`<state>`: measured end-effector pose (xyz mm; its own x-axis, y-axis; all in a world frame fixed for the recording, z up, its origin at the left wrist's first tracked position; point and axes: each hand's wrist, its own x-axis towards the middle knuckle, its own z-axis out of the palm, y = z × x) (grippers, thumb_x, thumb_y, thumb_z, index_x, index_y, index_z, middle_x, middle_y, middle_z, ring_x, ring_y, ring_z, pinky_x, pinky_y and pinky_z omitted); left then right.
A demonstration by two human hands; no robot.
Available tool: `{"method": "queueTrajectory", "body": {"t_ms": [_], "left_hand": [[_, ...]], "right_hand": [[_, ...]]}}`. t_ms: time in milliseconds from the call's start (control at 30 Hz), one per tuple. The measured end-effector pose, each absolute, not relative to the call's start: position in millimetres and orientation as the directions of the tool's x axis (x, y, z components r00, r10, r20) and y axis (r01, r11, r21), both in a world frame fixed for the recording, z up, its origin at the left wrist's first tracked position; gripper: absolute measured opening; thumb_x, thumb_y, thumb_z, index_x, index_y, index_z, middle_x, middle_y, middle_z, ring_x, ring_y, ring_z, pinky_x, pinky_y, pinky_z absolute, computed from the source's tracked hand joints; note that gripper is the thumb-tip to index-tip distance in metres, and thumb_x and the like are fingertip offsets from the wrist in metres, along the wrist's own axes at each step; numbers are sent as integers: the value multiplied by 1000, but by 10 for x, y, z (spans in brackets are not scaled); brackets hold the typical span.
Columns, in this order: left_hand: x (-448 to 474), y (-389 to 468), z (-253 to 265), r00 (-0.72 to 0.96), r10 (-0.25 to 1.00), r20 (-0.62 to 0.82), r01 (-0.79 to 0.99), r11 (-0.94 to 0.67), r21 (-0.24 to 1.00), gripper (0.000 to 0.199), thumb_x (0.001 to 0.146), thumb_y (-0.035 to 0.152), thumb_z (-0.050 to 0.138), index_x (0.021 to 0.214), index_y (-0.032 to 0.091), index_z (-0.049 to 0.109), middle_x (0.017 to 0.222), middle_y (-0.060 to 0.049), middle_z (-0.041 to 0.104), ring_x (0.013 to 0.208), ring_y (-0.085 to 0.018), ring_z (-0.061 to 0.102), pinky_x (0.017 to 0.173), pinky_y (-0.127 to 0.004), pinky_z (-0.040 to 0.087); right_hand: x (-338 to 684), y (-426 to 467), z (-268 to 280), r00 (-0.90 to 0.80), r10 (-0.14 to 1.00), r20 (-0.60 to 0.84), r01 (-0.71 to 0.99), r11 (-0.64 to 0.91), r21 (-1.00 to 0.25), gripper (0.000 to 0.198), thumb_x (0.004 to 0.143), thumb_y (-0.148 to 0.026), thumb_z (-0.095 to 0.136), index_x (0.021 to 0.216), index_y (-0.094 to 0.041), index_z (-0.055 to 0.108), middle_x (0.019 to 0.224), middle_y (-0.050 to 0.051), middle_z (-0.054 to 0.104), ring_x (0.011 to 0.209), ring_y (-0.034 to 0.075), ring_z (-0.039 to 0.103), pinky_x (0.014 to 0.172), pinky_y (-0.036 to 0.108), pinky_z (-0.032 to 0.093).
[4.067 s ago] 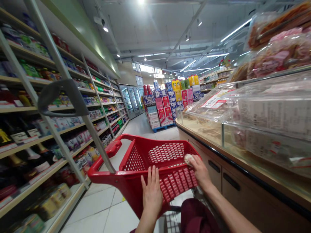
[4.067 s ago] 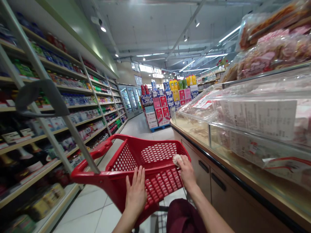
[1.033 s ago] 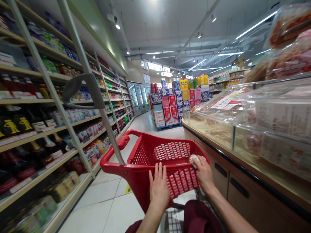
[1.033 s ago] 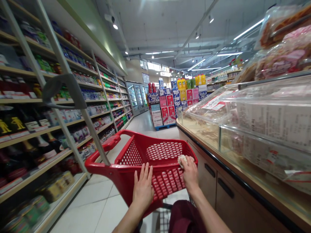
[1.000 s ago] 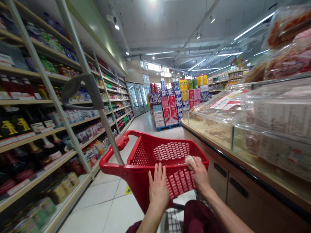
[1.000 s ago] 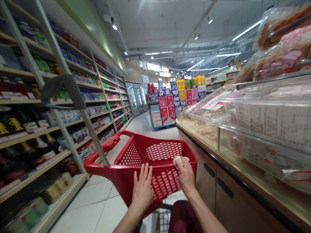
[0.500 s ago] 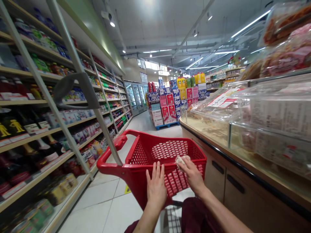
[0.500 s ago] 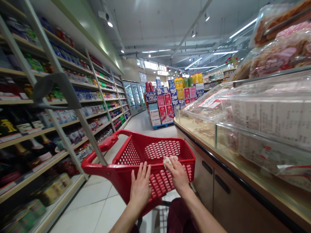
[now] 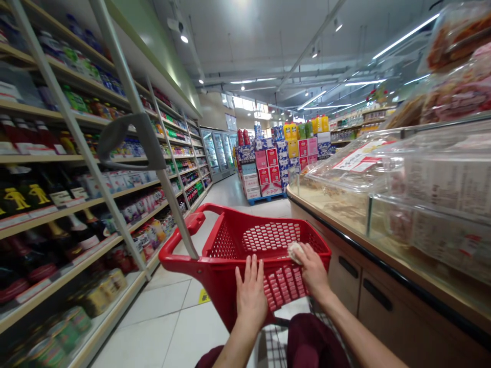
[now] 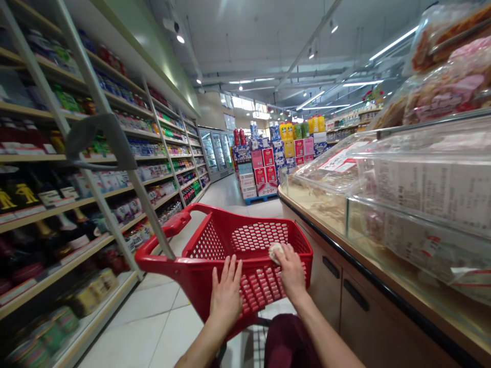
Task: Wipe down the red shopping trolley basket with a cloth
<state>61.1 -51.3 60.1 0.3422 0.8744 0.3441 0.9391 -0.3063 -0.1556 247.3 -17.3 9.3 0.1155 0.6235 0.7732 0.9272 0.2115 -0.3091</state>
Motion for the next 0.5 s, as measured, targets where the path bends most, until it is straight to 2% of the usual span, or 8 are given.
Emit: {"method": "queueTrajectory", "body": {"t_ms": [67,100,267,433,500], "left_hand": [[635,-513,596,331,878,345,943,-297,-149,63,72,23,40,132,17,22,142,-6,13,130,-23,10,103,-50,14],[646,-515,599,325,881,344,945,-291,-147,62,72,24,40,132,17,23,142,-7,14,130,-23,10,103,-50,14],[579,-519,657,347,869,354,937,-311,-157,59,74,27,38,131,17,26,140,-6,20,129,-21,15,103,-49,15],[429,-498,642,285,852,439,957,-223,-188,60,71,20,37,130,11,28,140,-8,22,129,-21,15,104,-47,14],[409,-488,620,289,843,453,955,-222,-196,60,71,20,37,129,11,29,139,-8,24,129,-21,16,104,-46,15]], "right_hand": [[2477,-156,91,211,601,771,921,142,-363,54,65,5,35,105,-21,60,117,8,54,116,23,41,92,43,38],[2427,-151,85,200,592,781,920,161,-358,54,66,5,35,106,-21,59,117,8,54,116,22,41,92,42,38],[2108,-141,61,-44,568,822,875,418,-243,49,73,-1,38,112,-26,54,124,4,49,120,19,37,94,39,37],[2282,-128,73,160,613,774,886,256,-386,59,64,8,32,109,-20,57,122,8,50,120,21,35,96,43,34],[2186,-134,91,149,617,773,879,275,-389,58,64,8,33,109,-21,57,122,7,51,121,22,35,96,44,34]]}}
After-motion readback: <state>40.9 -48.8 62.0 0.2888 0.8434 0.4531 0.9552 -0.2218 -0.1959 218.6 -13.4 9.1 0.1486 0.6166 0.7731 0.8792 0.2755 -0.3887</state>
